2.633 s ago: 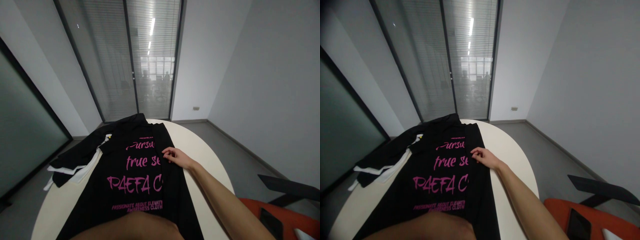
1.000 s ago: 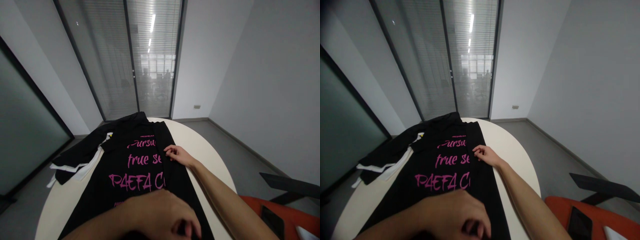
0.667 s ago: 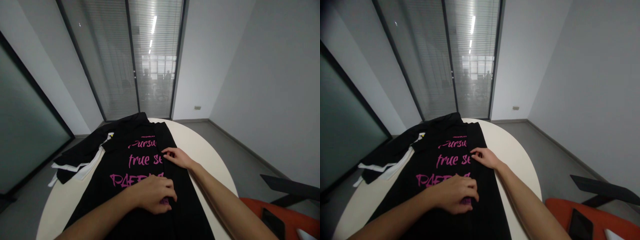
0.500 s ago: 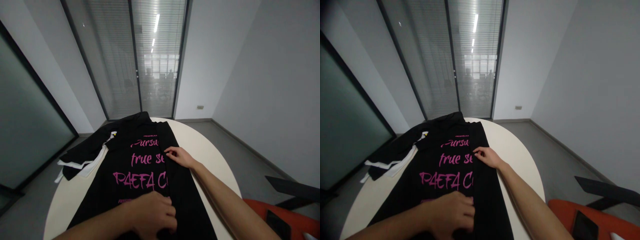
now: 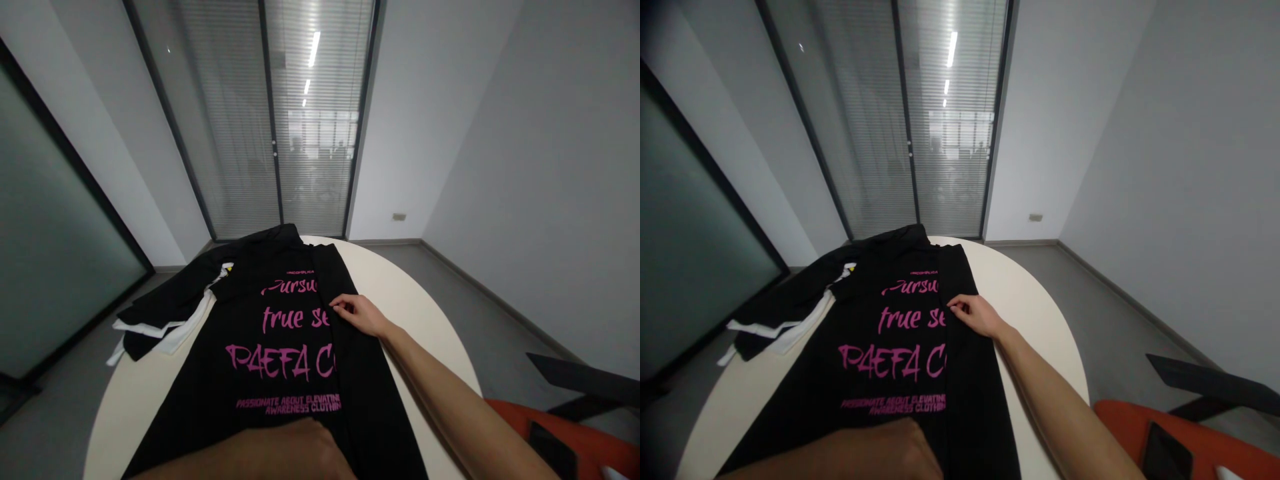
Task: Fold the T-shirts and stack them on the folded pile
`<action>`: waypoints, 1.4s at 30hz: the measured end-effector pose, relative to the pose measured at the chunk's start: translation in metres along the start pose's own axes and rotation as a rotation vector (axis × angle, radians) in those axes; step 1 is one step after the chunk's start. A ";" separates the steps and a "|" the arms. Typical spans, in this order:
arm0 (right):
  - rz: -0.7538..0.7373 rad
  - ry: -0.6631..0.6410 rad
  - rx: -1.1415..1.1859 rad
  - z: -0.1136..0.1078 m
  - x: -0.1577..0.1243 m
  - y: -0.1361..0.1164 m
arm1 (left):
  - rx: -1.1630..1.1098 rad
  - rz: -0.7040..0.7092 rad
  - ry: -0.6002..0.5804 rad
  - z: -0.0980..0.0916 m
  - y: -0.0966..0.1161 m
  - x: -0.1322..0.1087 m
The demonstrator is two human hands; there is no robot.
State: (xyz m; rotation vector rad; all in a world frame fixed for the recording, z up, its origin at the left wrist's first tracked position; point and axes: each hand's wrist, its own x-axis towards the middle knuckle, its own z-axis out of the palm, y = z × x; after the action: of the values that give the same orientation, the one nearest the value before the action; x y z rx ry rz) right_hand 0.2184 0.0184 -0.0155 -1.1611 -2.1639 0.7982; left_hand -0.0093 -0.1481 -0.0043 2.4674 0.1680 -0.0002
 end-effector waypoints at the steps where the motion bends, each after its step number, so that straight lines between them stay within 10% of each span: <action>1: 0.000 0.001 0.002 0.000 0.000 0.000 | -0.012 0.000 0.016 -0.011 0.005 -0.004; 4: 0.001 0.001 0.006 0.000 0.000 0.001 | 0.123 -0.031 0.098 -0.024 0.013 -0.010; 9: -0.005 -0.001 0.018 0.001 0.000 0.004 | 0.366 0.089 0.097 0.008 0.003 0.000; 15: -0.012 0.002 0.007 0.001 0.000 0.005 | 0.533 -0.094 0.209 0.016 0.002 0.001; 23: -0.012 0.001 0.014 0.000 0.000 0.002 | 0.279 -0.053 -0.011 0.039 -0.009 0.020; 32: -0.018 -0.002 0.008 0.000 -0.001 0.004 | 0.483 0.042 0.145 -0.031 0.018 0.012; 42: 0.002 0.007 0.059 0.000 0.000 0.003 | 0.431 0.126 0.473 -0.012 -0.009 0.022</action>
State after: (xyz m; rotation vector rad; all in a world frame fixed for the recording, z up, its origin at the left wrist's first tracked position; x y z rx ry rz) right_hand 0.2207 0.0196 -0.0176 -1.1353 -2.1189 0.8523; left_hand 0.0110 -0.1312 -0.0012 2.8623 0.2336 0.6680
